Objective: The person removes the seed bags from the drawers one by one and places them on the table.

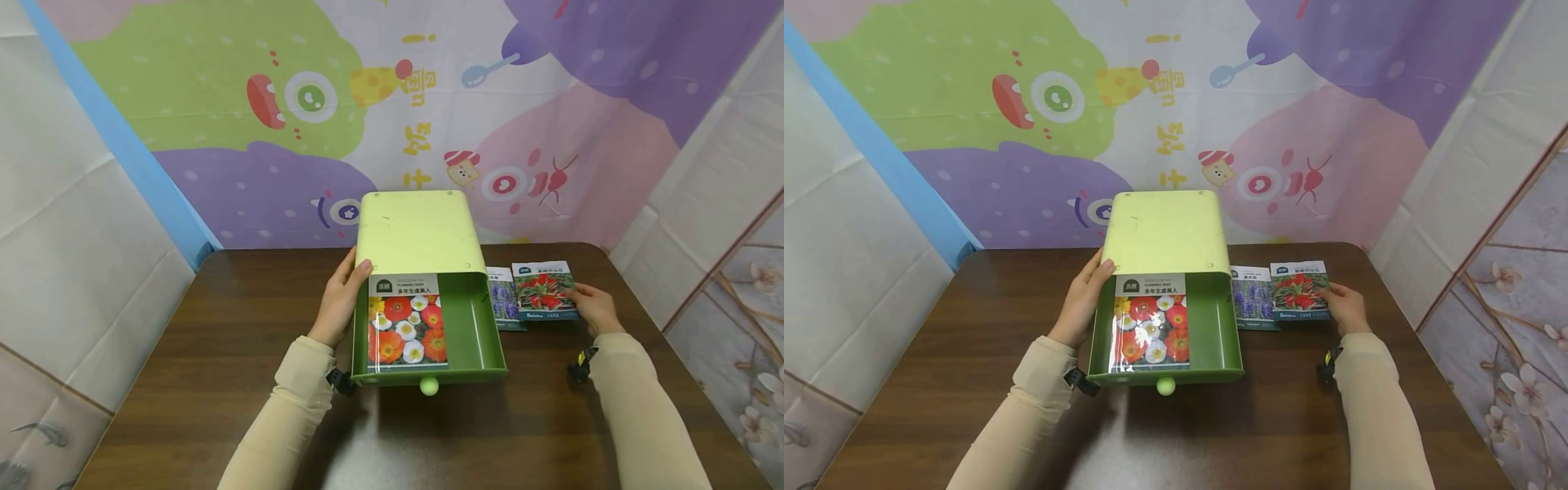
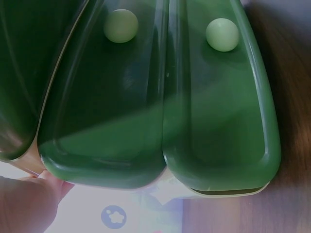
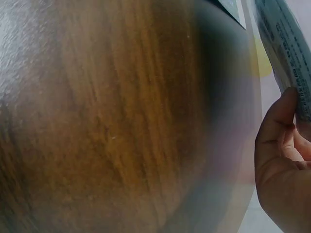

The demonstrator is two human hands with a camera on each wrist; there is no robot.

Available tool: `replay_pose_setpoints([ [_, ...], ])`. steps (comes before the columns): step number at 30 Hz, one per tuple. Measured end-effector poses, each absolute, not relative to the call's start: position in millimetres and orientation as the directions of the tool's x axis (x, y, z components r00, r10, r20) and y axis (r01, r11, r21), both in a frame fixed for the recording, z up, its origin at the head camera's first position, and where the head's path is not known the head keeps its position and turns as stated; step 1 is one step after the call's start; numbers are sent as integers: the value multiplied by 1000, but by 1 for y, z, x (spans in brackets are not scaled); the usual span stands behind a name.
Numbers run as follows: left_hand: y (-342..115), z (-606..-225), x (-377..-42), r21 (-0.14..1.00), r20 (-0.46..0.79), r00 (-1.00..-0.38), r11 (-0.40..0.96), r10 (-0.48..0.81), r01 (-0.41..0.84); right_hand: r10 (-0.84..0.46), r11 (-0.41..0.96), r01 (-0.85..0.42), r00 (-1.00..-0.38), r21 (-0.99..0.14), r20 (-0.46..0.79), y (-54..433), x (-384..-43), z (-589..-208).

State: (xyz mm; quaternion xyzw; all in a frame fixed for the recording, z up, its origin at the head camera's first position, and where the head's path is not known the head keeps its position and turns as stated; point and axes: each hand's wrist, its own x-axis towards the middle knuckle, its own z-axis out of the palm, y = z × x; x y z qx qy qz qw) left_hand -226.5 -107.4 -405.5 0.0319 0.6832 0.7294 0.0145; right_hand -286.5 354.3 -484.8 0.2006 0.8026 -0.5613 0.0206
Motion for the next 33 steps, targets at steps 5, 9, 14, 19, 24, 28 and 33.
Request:
replay_pose_setpoints([
  [5, -107, -405, -227, 998, 23, -998, -65, 65, 19, 282, 315, 346, -923, -884, -261, 354, -287, -489],
  [9, -108, -405, -227, 998, 25, -997, -62, 66, 21, 292, 334, 360, -918, -871, -268, 349, -287, -490],
  [14, -107, -405, -226, 997, 29, -998, -69, 64, 25, 317, 371, 391, -906, -842, -281, 345, -287, -490],
  [19, -107, -406, -226, 997, 28, -997, -75, 65, 23, 322, 392, 409, -900, -824, -293, 344, -288, -494],
  [24, -107, -405, -227, 996, 25, -997, -83, 68, 19, 329, 412, 418, -897, -810, -295, 343, -288, -494],
  [28, -107, -405, -226, 996, 25, -997, -83, 71, 19, 332, 436, 430, -893, -791, -303, 342, -286, -493],
  [33, -107, -405, -227, 996, 18, -997, -90, 71, 12, 333, 485, 432, -895, -760, -296, 339, -283, -492],
])
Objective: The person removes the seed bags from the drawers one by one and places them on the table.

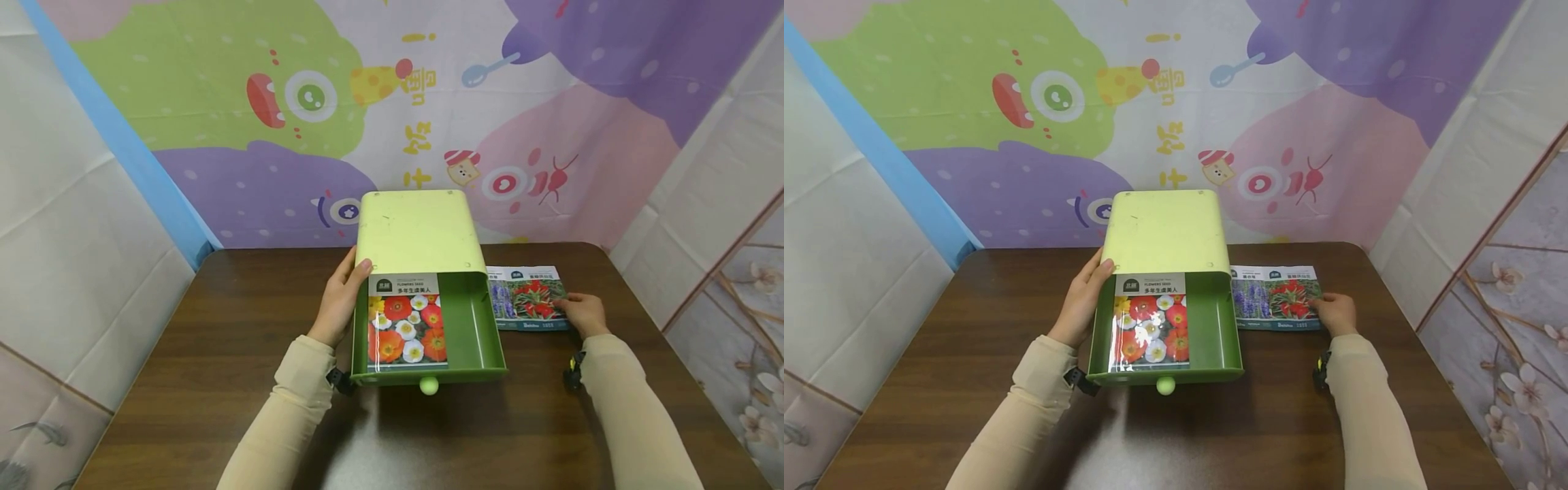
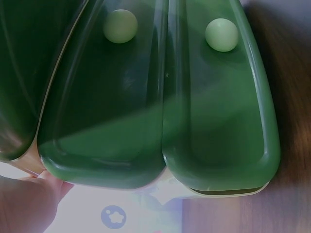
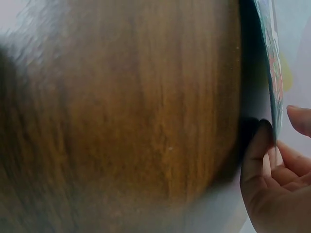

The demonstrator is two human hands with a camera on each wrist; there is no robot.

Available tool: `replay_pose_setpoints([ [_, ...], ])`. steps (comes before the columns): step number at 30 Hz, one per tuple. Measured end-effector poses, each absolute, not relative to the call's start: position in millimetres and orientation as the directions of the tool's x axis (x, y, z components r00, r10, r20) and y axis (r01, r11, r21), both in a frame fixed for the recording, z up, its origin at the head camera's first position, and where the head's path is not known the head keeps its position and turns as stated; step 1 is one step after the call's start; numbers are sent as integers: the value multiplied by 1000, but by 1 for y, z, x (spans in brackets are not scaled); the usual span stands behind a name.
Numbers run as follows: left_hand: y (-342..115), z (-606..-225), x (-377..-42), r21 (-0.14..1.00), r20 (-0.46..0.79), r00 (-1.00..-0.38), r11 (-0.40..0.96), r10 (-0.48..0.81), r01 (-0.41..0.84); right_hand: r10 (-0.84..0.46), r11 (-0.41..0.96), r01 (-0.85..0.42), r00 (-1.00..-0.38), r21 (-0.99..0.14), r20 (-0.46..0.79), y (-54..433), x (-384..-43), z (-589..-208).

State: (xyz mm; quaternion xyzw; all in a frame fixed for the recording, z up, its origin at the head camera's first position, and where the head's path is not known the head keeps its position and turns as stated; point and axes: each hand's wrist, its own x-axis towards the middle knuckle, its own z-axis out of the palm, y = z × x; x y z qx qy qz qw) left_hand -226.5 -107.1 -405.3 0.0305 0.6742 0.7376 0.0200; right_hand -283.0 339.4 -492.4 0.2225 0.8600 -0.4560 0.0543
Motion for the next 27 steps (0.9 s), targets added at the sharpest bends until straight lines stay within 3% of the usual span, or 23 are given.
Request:
replay_pose_setpoints([
  [27, -107, -404, -225, 997, 12, -998, -81, 66, 7, 321, 678, 356, -931, -643, -176, 339, -278, -488],
])
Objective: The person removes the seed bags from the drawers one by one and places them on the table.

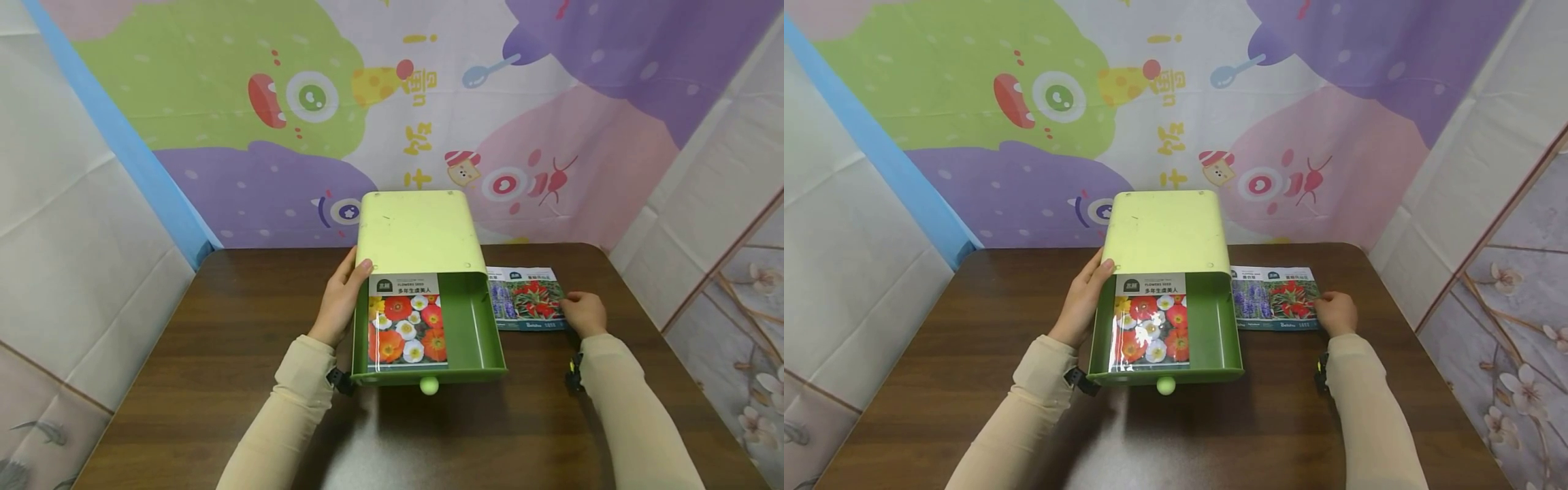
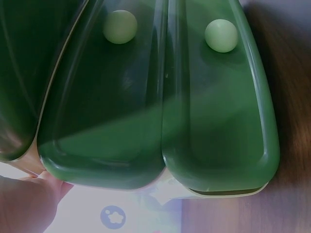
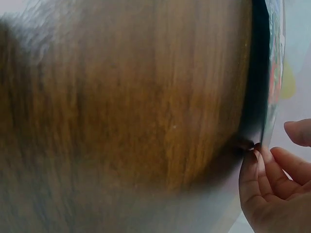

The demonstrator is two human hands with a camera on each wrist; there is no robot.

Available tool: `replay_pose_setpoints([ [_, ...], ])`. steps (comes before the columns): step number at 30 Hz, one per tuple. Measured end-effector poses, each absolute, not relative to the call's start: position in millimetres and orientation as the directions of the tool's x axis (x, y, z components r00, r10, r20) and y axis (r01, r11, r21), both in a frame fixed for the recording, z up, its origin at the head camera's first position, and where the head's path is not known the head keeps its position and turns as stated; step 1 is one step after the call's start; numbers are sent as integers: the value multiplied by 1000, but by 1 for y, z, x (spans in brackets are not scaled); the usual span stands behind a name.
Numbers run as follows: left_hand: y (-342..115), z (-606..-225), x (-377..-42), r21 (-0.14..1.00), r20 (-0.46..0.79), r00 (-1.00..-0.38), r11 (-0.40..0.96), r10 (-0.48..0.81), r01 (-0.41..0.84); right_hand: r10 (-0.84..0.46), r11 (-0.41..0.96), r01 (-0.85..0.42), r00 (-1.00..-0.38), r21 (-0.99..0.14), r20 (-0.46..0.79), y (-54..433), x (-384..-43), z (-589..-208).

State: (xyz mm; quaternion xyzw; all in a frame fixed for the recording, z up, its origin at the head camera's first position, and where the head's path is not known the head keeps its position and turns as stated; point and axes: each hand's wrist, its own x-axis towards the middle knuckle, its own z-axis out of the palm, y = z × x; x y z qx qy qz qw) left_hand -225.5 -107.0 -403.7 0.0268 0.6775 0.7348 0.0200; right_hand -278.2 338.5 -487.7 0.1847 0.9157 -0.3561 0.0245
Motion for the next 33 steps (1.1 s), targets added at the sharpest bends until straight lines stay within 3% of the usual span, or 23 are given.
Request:
replay_pose_setpoints([
  [20, -107, -403, -225, 998, 16, -998, -61, 59, 13, 283, 672, 298, -949, -678, -137, 343, -277, -477],
  [33, -107, -404, -225, 998, 14, -998, -69, 60, 9, 144, 755, 35, -983, -655, 113, 314, -268, -427],
])
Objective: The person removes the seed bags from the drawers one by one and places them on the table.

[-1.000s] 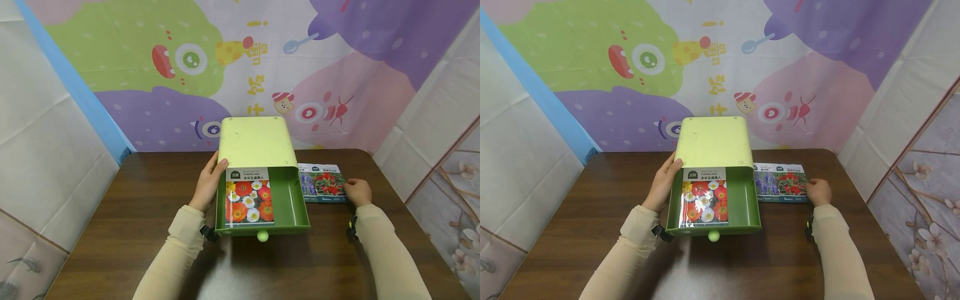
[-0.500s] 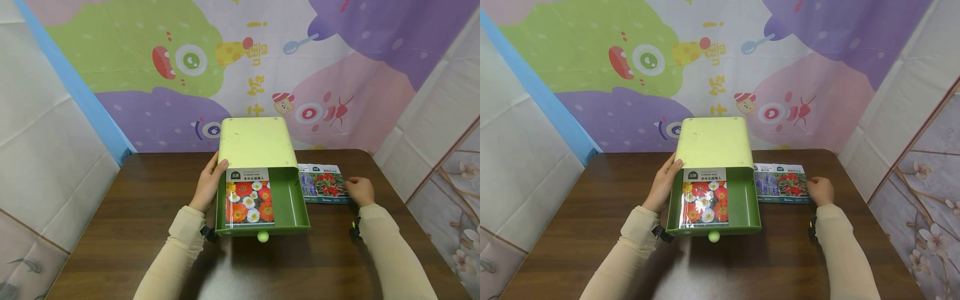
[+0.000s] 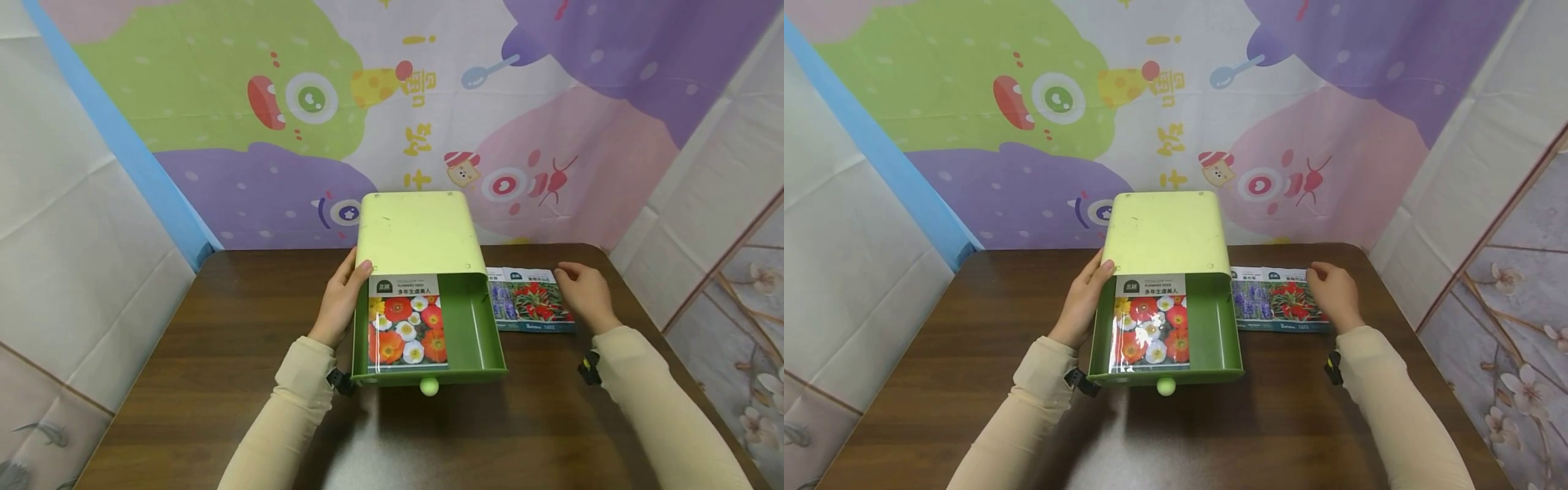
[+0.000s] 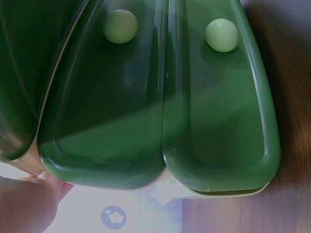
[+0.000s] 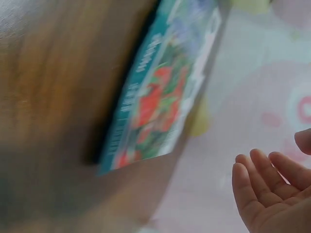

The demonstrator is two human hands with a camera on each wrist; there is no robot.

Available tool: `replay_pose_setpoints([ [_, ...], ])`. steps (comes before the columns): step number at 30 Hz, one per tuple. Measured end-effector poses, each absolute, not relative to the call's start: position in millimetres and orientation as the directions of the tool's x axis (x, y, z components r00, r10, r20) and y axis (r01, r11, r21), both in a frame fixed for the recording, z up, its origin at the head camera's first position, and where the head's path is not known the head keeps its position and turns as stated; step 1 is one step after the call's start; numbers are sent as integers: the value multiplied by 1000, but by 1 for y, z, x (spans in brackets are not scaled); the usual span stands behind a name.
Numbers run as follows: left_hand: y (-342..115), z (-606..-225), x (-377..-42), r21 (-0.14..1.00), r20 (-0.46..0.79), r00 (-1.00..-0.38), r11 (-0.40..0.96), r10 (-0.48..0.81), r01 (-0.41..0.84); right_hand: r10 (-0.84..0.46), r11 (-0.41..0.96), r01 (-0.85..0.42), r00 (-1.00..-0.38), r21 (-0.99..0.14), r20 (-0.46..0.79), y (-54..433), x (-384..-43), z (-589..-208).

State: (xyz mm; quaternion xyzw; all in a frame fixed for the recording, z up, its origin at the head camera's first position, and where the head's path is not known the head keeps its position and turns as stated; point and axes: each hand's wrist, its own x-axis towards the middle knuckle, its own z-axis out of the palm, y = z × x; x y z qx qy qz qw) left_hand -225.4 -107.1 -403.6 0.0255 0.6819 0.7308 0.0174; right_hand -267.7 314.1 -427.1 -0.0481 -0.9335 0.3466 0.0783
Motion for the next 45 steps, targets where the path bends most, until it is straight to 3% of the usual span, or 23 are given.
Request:
replay_pose_setpoints([
  [6, -108, -404, -224, 999, 16, -998, -53, 64, 13, 5, 766, -150, -971, -626, 239, 288, -252, -395],
  [15, -108, -405, -224, 999, 22, -998, -50, 60, 19, -169, 730, -334, -934, -596, 316, 242, -217, -355],
  [22, -108, -404, -224, 999, 16, -998, -42, 58, 14, -316, 703, -513, -846, -492, 430, 211, -193, -341],
  [29, -108, -404, -224, 998, 9, -998, -57, 60, 5, -476, 656, -673, -720, -343, 505, 185, -171, -334],
  [33, -108, -404, -225, 999, 17, -998, -49, 58, 14, -547, 659, -699, -699, -278, 460, 173, -164, -332],
  [45, -107, -404, -225, 997, 24, -998, -69, 63, 20, -658, 714, -677, -736, -179, 158, 150, -168, -342],
])
